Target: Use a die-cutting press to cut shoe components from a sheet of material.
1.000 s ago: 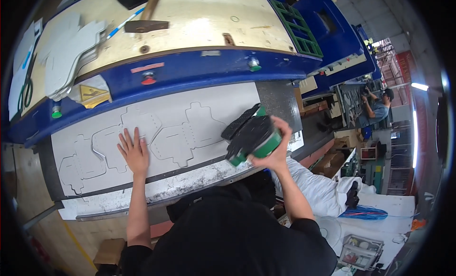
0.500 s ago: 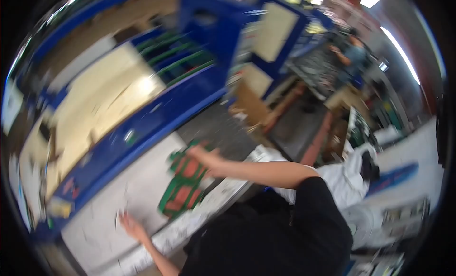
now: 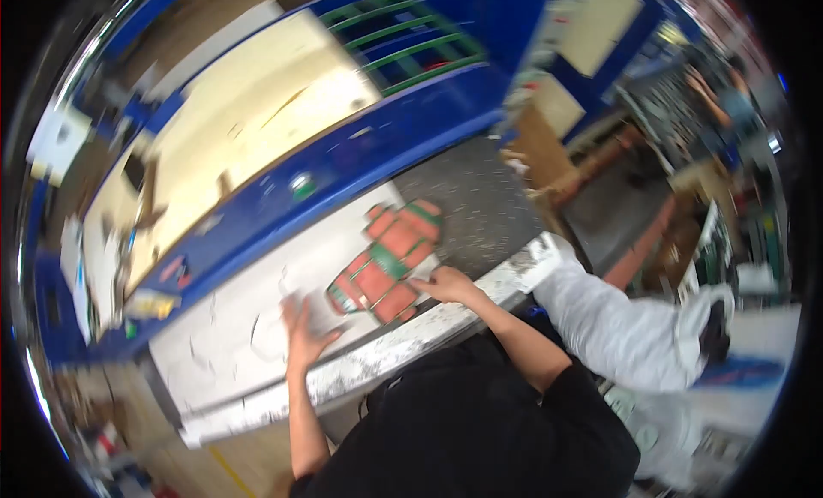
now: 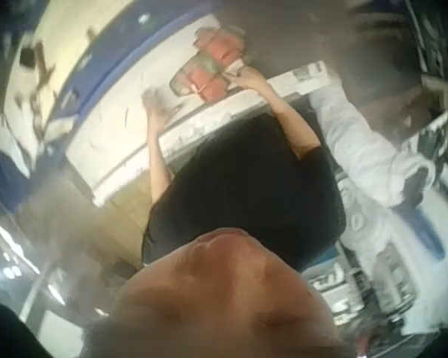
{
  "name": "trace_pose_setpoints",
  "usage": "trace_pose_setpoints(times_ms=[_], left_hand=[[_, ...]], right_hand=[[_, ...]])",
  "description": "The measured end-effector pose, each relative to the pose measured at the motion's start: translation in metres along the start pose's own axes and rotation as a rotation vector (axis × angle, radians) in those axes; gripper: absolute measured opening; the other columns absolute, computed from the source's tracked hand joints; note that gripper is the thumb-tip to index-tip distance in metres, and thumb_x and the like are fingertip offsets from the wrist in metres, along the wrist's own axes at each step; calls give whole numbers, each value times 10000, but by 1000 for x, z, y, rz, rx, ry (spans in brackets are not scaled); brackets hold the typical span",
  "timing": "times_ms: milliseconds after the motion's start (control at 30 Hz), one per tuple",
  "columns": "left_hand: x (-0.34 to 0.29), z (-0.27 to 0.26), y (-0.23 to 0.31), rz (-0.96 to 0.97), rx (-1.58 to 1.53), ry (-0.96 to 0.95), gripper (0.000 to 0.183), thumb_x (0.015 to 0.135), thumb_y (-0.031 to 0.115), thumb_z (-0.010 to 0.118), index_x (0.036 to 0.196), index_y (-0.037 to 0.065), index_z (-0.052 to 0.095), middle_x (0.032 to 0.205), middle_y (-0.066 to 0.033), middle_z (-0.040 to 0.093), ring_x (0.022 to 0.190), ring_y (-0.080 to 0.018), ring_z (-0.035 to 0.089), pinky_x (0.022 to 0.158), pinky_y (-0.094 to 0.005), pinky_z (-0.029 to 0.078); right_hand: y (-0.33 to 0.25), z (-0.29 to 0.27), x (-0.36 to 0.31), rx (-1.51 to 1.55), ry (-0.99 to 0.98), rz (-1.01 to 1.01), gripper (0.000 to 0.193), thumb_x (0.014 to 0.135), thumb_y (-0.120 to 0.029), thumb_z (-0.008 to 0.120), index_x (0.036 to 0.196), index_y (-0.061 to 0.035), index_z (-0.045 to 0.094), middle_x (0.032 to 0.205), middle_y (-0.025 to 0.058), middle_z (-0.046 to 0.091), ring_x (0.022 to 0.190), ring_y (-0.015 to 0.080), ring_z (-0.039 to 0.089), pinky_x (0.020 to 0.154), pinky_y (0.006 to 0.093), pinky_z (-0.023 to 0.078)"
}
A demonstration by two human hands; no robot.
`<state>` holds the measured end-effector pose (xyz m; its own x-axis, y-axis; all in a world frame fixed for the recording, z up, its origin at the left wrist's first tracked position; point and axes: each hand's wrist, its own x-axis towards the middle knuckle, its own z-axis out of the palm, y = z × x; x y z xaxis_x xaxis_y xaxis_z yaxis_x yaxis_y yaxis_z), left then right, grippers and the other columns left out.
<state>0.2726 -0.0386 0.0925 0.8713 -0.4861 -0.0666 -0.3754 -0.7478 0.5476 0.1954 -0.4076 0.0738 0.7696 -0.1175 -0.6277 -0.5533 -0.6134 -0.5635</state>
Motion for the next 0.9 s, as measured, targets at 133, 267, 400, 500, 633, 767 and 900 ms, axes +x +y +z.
trace_pose_setpoints(times_ms=[133,267,400,500,633,767,900], left_hand=[[12,32,2,24,75,-8,1060,543,421,886,1438,98,418,1557,-253,163,1442,-454,115,1150,-590,100],[7,47,11,6,-52,115,890,557,407,880,1299,29,564,1523,-246,269,1435,-437,170,1141,-597,129],[1,56,21,-61,-62,224,762,605,325,870,1228,-11,588,1481,-229,352,1405,-402,271,1144,-564,182],[2,68,31,-49,-114,333,748,608,322,870,1215,-15,591,1473,-219,368,1400,-394,286,1143,-552,198],[-1,86,50,-5,-152,292,683,627,307,860,1181,-8,615,1419,-194,431,1360,-385,343,1141,-523,225],[-6,95,60,-10,-157,415,711,628,316,859,1205,-7,598,1428,-196,416,1358,-389,338,1133,-524,237],[-8,96,59,-35,-172,397,807,623,327,860,1290,7,539,1452,-212,378,1372,-398,302,1128,-519,247]], right_hand=[[-21,51,30,260,294,-98,387,915,-376,598,975,6,605,837,161,670,769,286,664,701,399,504],[-25,45,52,357,288,-123,412,885,-353,617,1027,27,542,891,213,667,858,379,663,766,437,506],[-40,17,73,248,305,-239,342,891,-285,611,1029,20,540,888,207,668,873,380,656,762,442,501],[-53,-1,83,167,314,-255,295,894,-266,606,1013,0,551,883,195,667,864,369,656,750,445,497],[-56,-14,83,104,404,-306,242,896,-251,612,918,-12,584,842,174,661,808,345,653,738,438,495],[-46,-5,78,-76,682,-518,252,893,-268,639,822,-29,603,736,130,610,697,308,594,795,409,457],[-37,20,77,27,655,-462,243,888,-257,654,813,-33,597,786,125,602,713,303,586,844,400,434]])
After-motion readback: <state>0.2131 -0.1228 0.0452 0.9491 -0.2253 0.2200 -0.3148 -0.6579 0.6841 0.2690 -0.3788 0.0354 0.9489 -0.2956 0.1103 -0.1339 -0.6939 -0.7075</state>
